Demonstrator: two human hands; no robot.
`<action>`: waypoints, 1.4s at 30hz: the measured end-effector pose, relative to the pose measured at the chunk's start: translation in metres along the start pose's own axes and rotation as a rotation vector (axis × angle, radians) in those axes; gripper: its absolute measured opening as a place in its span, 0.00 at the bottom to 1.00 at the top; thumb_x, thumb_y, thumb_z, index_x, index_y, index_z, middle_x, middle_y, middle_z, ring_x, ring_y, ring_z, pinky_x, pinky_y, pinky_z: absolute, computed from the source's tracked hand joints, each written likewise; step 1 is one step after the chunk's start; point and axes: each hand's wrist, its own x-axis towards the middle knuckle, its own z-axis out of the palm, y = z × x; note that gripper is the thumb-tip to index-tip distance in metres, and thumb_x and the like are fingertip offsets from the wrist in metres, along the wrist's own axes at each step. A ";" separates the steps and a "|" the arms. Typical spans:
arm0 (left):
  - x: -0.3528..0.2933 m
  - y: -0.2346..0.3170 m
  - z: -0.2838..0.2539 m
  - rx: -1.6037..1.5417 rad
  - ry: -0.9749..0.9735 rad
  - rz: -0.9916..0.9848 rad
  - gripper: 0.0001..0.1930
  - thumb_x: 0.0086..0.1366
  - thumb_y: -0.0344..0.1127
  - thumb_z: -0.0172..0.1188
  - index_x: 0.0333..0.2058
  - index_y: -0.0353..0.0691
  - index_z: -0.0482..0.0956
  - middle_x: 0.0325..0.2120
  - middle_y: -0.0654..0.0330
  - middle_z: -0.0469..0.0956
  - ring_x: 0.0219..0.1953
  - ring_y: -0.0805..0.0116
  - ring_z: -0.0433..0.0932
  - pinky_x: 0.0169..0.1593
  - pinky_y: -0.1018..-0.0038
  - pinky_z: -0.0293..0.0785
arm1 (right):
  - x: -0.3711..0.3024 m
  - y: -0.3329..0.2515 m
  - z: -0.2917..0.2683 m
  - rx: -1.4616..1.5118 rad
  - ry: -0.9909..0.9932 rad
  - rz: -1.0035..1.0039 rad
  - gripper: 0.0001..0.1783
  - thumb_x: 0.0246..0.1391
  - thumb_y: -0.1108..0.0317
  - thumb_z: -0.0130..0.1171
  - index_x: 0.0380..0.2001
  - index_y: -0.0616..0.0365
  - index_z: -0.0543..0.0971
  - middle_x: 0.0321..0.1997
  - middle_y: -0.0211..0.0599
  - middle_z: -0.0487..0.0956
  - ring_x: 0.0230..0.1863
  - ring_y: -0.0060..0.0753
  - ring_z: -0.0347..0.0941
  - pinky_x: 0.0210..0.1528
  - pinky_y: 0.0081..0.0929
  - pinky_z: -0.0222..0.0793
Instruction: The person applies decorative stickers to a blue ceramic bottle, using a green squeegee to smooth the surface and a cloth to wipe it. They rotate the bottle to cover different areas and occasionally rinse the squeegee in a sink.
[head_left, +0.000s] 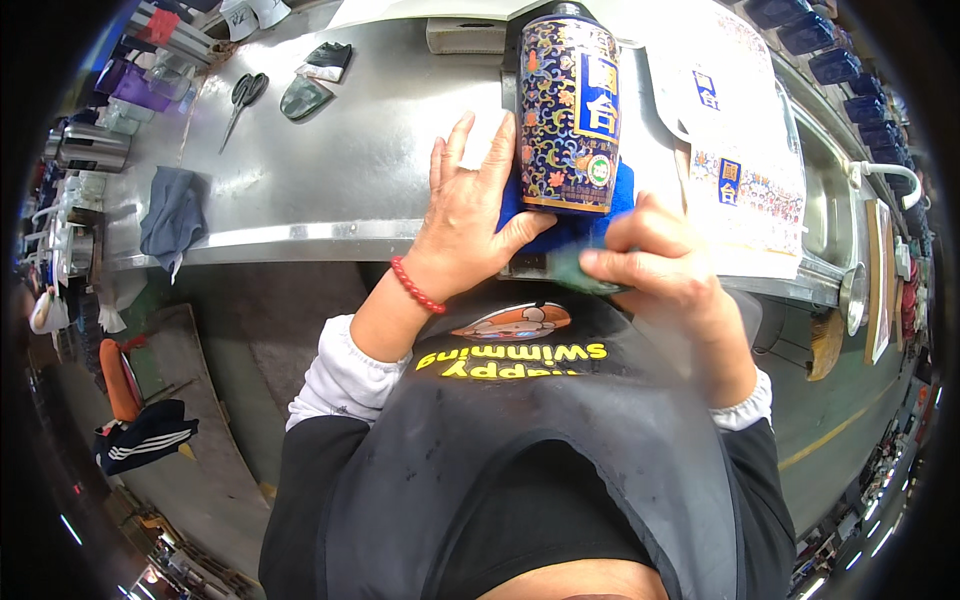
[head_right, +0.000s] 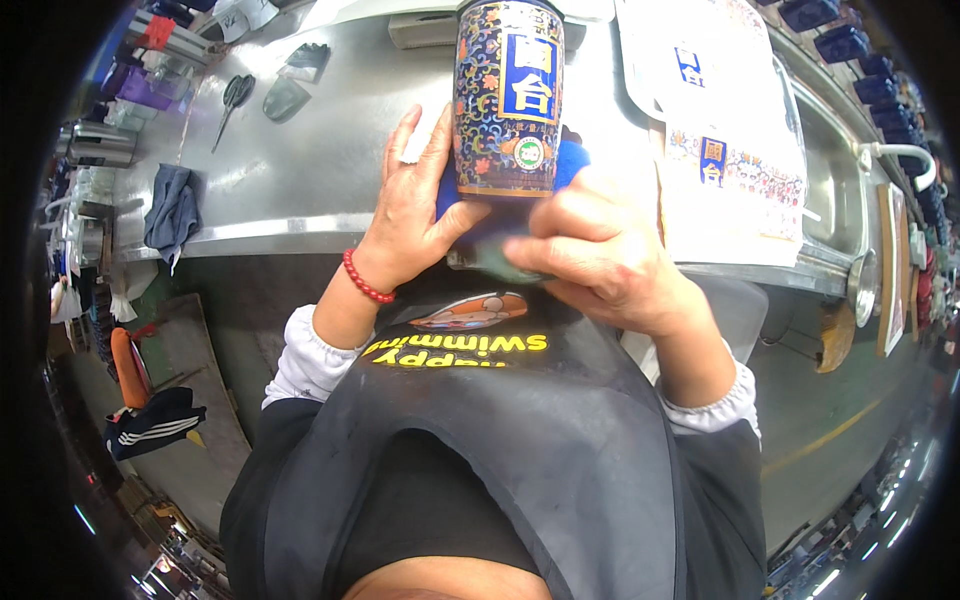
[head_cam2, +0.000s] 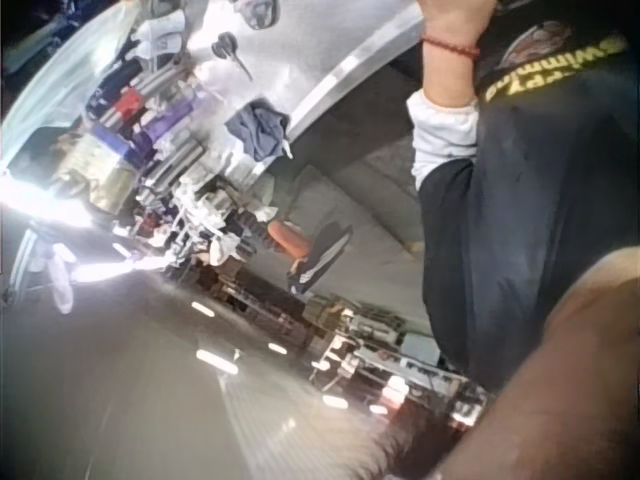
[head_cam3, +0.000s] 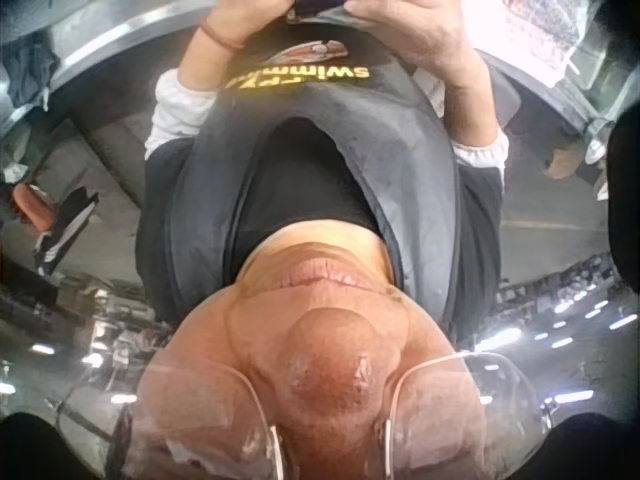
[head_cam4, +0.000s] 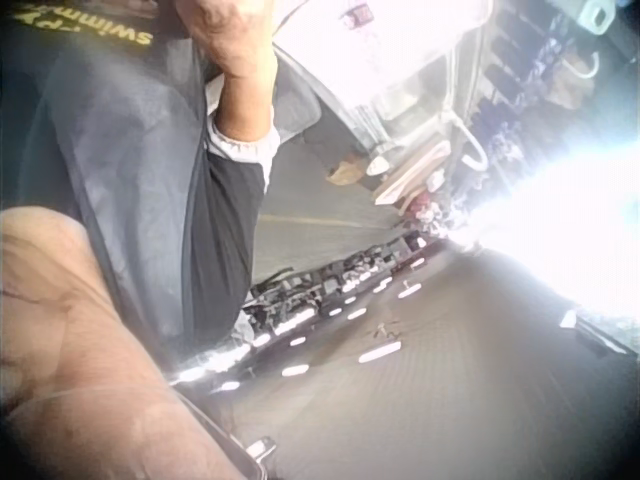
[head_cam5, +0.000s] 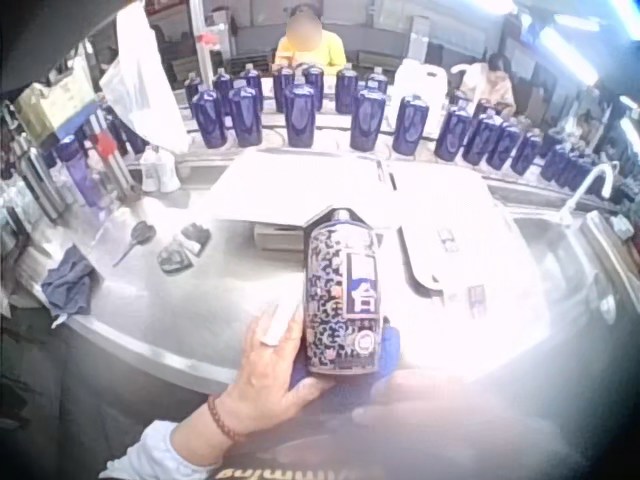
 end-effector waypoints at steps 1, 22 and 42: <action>0.001 -0.001 -0.002 -0.099 0.005 -0.017 0.50 0.68 0.68 0.52 0.71 0.28 0.54 0.49 0.46 0.81 0.72 0.35 0.51 0.72 0.39 0.36 | -0.002 0.000 -0.002 0.128 -0.038 -0.054 0.25 0.28 0.77 0.70 0.38 0.54 0.85 0.34 0.30 0.77 0.33 0.37 0.72 0.39 0.33 0.67; 0.011 0.023 0.008 0.243 0.090 0.100 0.56 0.57 0.51 0.73 0.71 0.24 0.50 0.62 0.39 0.68 0.65 0.37 0.66 0.72 0.37 0.40 | -0.011 0.009 0.034 0.535 0.405 0.677 0.13 0.63 0.68 0.65 0.47 0.63 0.79 0.38 0.29 0.82 0.39 0.16 0.75 0.43 0.18 0.73; 0.015 0.024 0.004 0.235 0.130 0.188 0.56 0.58 0.53 0.71 0.72 0.24 0.50 0.62 0.41 0.71 0.63 0.44 0.73 0.72 0.39 0.45 | -0.019 0.013 0.042 0.462 0.627 0.782 0.10 0.62 0.70 0.65 0.42 0.66 0.81 0.33 0.36 0.85 0.33 0.19 0.78 0.36 0.21 0.74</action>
